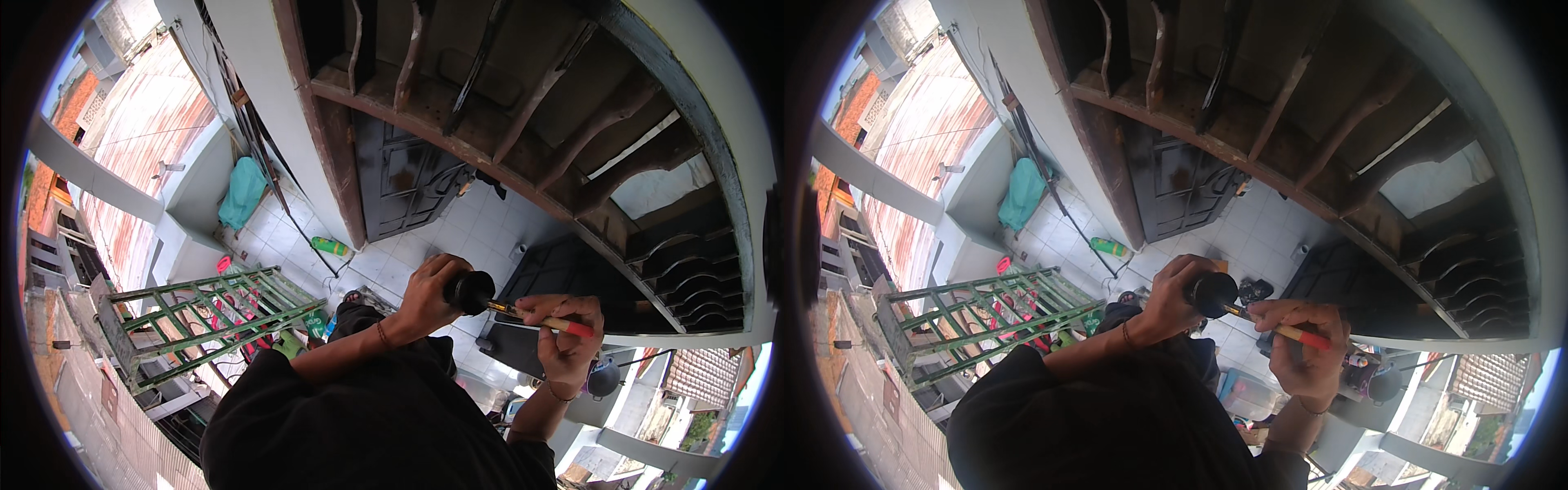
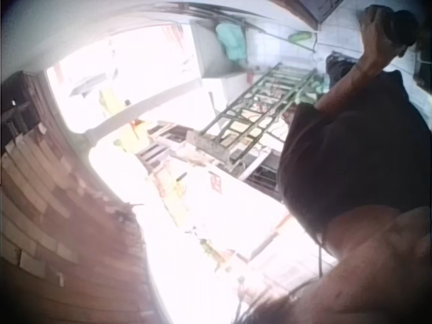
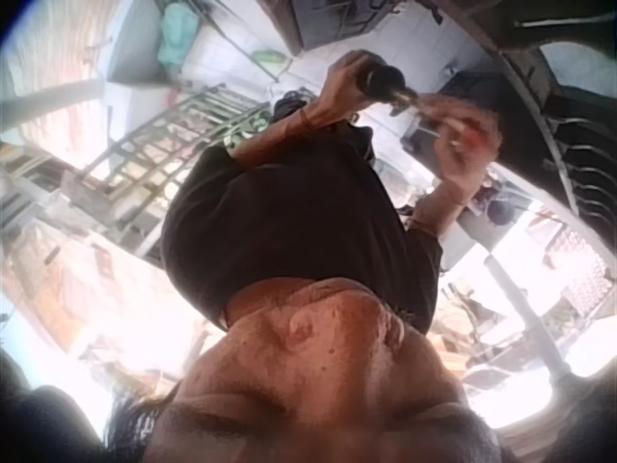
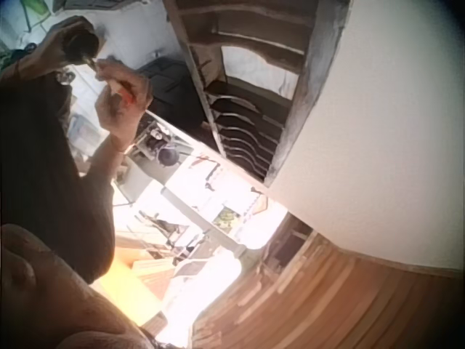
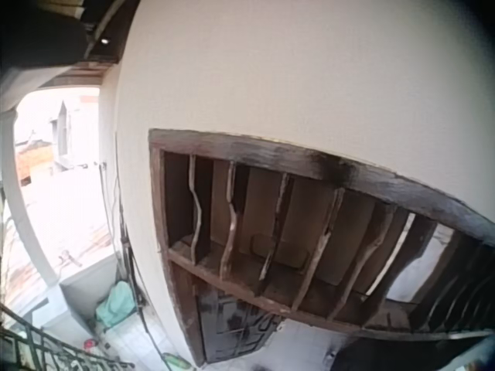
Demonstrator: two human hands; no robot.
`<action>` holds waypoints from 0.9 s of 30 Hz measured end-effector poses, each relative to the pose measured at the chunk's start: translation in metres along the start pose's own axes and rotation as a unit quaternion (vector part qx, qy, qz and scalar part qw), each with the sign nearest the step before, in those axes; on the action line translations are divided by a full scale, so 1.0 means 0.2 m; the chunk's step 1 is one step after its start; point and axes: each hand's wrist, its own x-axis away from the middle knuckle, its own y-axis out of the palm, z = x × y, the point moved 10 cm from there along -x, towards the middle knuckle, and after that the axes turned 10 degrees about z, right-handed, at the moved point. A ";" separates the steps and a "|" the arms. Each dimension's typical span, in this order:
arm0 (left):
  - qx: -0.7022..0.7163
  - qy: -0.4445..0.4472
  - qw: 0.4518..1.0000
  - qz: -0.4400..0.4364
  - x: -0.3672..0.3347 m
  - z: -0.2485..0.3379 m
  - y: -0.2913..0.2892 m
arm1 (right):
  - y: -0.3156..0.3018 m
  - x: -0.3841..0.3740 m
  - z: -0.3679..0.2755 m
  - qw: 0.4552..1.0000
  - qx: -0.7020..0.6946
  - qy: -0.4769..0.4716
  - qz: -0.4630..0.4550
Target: The person paints the wooden frame of a window grille with black paint using a small brush. They repeatedly dip the brush into a paint can held in the other hand and apply paint to the upper sections of the frame.
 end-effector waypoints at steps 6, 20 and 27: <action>0.001 0.005 1.000 0.011 -0.02 0.00 -0.01 | 0.02 -0.03 0.03 1.000 -0.011 -0.001 -0.026; 0.015 -0.076 0.996 0.038 -0.08 -0.18 -0.12 | -0.07 -0.06 0.44 0.930 -0.201 0.204 0.230; 0.011 -0.097 0.991 0.091 -0.13 -0.34 -0.26 | 0.11 -0.07 0.66 0.896 -0.213 0.295 0.256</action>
